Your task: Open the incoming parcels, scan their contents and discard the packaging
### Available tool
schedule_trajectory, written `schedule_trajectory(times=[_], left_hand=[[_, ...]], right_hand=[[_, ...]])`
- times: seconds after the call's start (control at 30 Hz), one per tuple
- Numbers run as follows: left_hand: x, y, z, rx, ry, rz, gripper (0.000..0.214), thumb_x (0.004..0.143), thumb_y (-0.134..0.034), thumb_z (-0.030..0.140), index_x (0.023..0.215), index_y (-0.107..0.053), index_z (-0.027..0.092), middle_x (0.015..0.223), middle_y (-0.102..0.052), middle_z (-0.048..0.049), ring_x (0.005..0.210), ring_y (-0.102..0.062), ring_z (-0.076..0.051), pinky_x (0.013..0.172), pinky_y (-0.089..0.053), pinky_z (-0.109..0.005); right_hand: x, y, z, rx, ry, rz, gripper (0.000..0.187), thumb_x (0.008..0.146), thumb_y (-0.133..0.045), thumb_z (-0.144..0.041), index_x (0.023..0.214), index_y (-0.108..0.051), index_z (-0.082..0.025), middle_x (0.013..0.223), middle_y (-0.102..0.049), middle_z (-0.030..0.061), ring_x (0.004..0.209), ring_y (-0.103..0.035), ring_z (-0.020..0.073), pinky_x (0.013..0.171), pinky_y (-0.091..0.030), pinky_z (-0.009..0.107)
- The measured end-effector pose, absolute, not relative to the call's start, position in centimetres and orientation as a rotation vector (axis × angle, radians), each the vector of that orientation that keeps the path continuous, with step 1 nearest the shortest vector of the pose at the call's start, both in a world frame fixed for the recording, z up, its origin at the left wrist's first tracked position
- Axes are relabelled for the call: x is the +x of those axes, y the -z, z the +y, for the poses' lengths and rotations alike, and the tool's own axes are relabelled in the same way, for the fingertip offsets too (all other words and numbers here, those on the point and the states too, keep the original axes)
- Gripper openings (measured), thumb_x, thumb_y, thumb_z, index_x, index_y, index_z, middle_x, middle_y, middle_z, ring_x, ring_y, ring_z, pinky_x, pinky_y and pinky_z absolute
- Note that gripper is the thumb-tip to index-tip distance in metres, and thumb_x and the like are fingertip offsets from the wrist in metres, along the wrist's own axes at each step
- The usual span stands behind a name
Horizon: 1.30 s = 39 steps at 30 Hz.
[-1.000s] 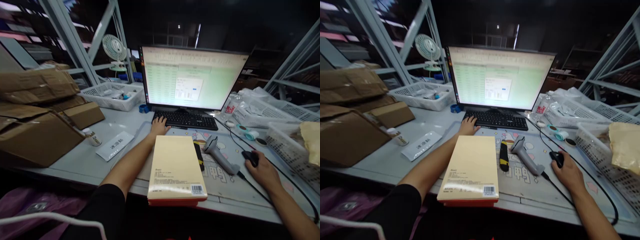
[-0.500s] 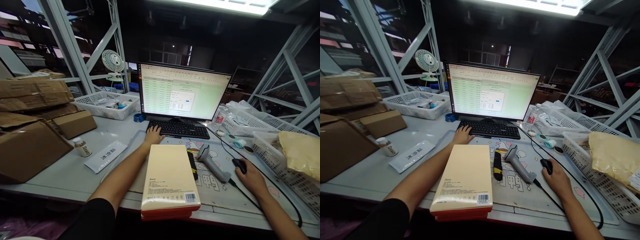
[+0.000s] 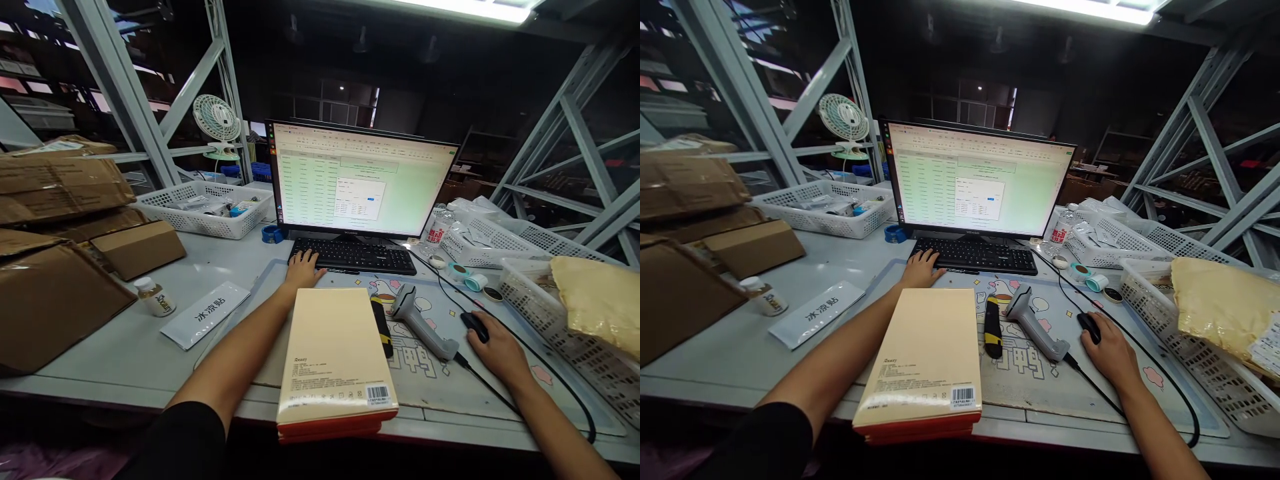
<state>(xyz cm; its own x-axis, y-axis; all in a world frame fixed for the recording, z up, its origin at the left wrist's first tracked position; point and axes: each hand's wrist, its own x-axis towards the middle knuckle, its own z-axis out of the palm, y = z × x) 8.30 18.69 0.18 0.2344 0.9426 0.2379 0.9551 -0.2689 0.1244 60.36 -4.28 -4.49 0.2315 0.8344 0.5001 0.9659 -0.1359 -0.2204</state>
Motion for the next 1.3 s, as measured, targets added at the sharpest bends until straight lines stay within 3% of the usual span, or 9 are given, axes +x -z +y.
schedule_trajectory(times=[0.63,0.87,1.3], left_hand=[[8.50,-0.63,18.37,-2.432,0.370,-1.890,0.075,0.108,-0.042,0.061,0.168,-0.043,0.017,0.178,-0.036,-0.0133,0.163,-0.031,-0.043,0.133,-0.029,-0.055],[8.51,-0.76,18.31,-2.435,0.372,-1.888,0.074,0.108,-0.043,0.060,0.168,-0.044,0.017,0.177,-0.036,-0.0139,0.163,-0.032,-0.043,0.133,-0.030,-0.056],[8.46,-0.56,18.40,-2.430,0.387,-1.882,0.072,0.107,-0.045,0.059,0.167,-0.045,0.019,0.177,-0.037,-0.0133,0.162,-0.033,-0.042,0.132,-0.031,-0.054]], right_hand=[[60.04,3.97,-4.68,-2.059,0.328,-1.643,0.054,0.095,-0.048,-0.051,0.137,-0.066,-0.023,0.141,-0.071,0.0124,0.121,-0.071,0.0346,0.092,-0.060,0.046],[60.44,4.64,-4.29,-2.001,0.376,-1.634,0.054,0.094,-0.046,-0.050,0.134,-0.069,-0.022,0.143,-0.071,0.0124,0.127,-0.069,0.0347,0.104,-0.058,0.049],[60.55,4.54,-4.46,-2.110,0.330,-1.607,0.053,0.096,-0.047,-0.052,0.138,-0.069,-0.027,0.149,-0.067,0.0083,0.125,-0.070,0.0352,0.097,-0.060,0.051]])
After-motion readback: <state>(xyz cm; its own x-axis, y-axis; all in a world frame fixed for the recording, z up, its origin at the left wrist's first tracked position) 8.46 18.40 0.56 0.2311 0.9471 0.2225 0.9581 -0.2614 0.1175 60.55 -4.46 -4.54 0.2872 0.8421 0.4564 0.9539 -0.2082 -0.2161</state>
